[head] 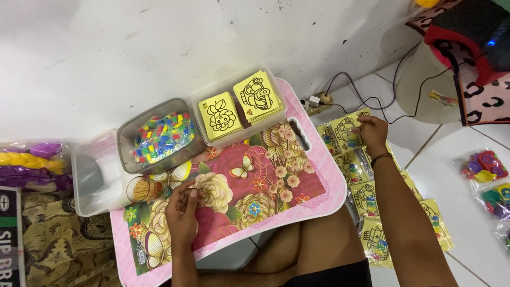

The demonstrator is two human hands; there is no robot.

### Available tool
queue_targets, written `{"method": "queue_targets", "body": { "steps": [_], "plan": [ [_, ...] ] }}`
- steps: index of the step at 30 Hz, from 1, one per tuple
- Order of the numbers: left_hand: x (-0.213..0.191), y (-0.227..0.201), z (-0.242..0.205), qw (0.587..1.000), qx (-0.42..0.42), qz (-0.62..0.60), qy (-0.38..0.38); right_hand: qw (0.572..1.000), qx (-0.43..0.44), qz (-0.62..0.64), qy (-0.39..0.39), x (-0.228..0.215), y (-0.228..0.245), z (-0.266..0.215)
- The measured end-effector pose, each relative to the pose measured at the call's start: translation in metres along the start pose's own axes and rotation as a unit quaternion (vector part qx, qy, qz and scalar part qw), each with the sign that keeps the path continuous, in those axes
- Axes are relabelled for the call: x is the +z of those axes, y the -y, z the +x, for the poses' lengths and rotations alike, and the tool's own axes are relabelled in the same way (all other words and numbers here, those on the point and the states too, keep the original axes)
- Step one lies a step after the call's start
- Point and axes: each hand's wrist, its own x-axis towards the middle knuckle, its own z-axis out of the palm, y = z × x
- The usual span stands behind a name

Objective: The person places colorful plastic pieces onto yellow cards with drawings, then slides each card into a small plastic bag.

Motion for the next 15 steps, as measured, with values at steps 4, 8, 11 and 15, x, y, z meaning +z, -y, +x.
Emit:
{"method": "queue_targets", "body": {
  "steps": [4,8,11,15],
  "plan": [
    [0.001,0.006,0.002,1.000,-0.008,-0.027,-0.001,1.000,-0.017,0.003,0.008,-0.004,-0.010,0.007],
    [0.000,0.009,0.002,0.999,0.001,-0.050,0.008,0.988,-0.105,-0.088,-0.077,-0.018,-0.025,0.032],
    [0.000,0.007,0.003,0.999,-0.005,-0.050,0.006,0.962,-0.206,-0.156,-0.088,-0.029,-0.039,0.058],
    [0.000,0.006,0.002,0.999,-0.006,-0.044,0.003,0.897,-0.343,-0.268,-0.076,-0.038,-0.062,0.088]
  ]
}}
